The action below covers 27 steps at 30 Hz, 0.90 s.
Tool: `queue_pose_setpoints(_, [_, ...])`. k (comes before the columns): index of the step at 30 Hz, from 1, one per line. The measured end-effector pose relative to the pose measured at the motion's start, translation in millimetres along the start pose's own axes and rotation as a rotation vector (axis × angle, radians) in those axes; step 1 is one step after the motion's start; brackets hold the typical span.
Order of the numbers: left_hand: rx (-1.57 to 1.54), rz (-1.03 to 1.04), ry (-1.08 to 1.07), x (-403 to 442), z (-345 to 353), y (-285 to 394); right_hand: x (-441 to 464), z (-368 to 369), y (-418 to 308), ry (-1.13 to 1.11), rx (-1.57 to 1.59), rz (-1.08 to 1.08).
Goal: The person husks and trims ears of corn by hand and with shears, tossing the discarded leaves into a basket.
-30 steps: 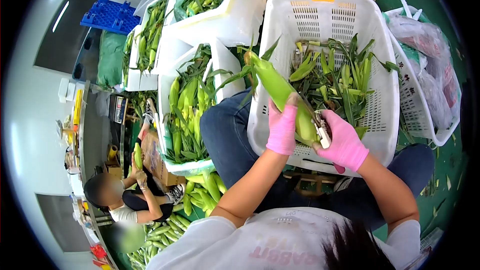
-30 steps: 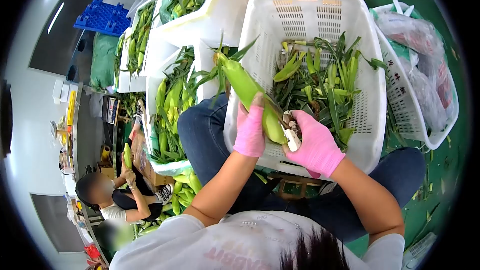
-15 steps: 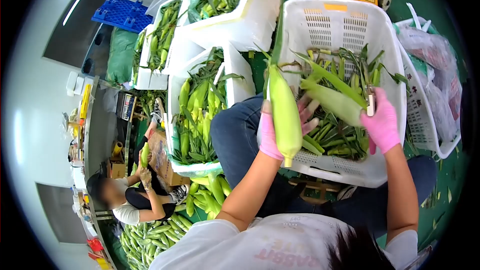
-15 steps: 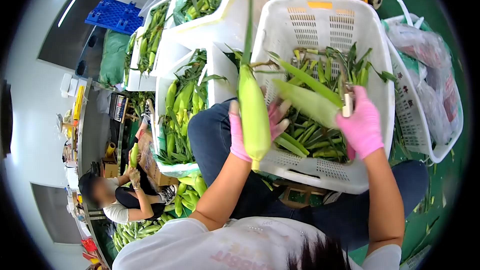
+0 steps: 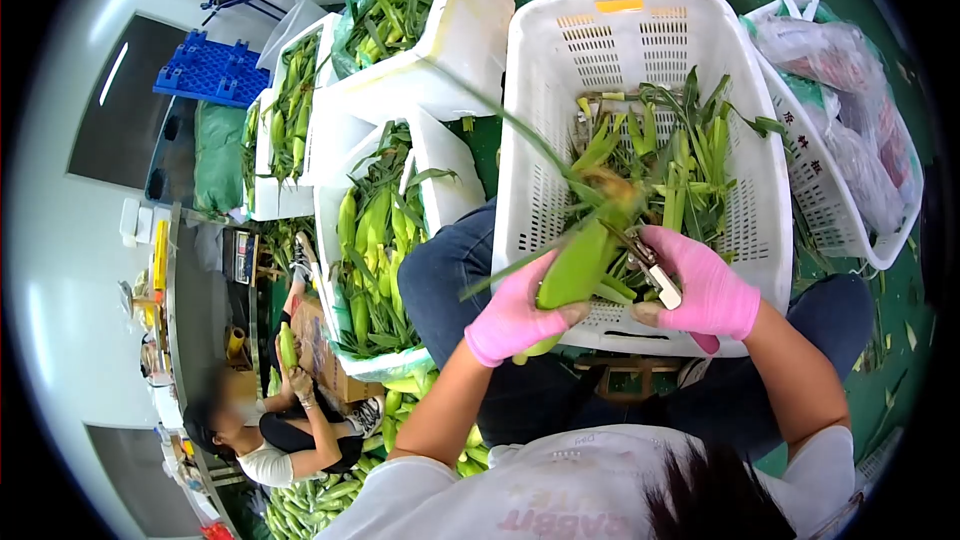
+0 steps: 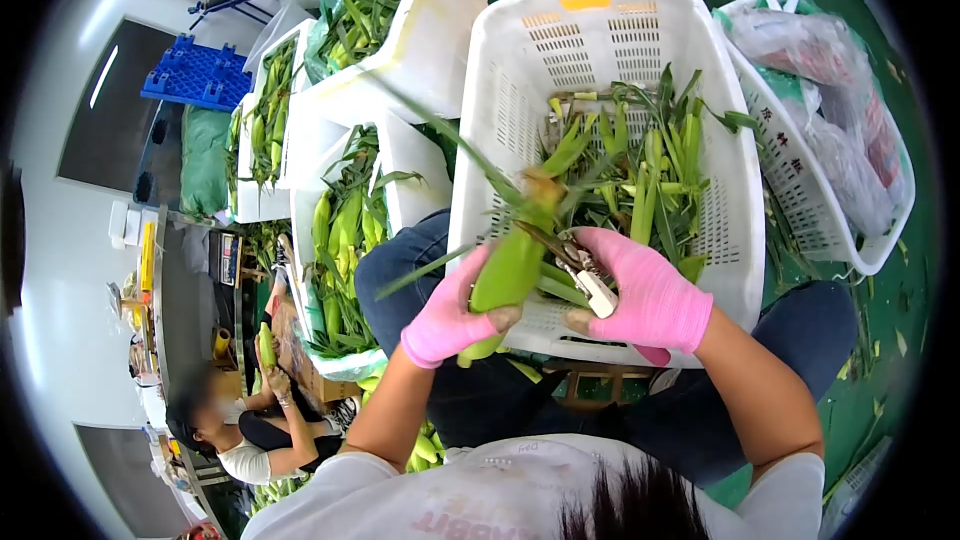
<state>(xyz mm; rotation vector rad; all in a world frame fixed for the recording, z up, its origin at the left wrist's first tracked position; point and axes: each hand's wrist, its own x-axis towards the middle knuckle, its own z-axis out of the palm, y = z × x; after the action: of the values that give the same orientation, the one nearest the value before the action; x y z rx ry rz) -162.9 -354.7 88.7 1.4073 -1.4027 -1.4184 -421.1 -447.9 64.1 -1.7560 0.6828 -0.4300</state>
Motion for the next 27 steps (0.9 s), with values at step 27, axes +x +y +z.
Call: queue_pose_setpoints(27, [0.224,-1.259,1.207,-491,-68,-325,13,44,14,-0.204,1.348,0.428])
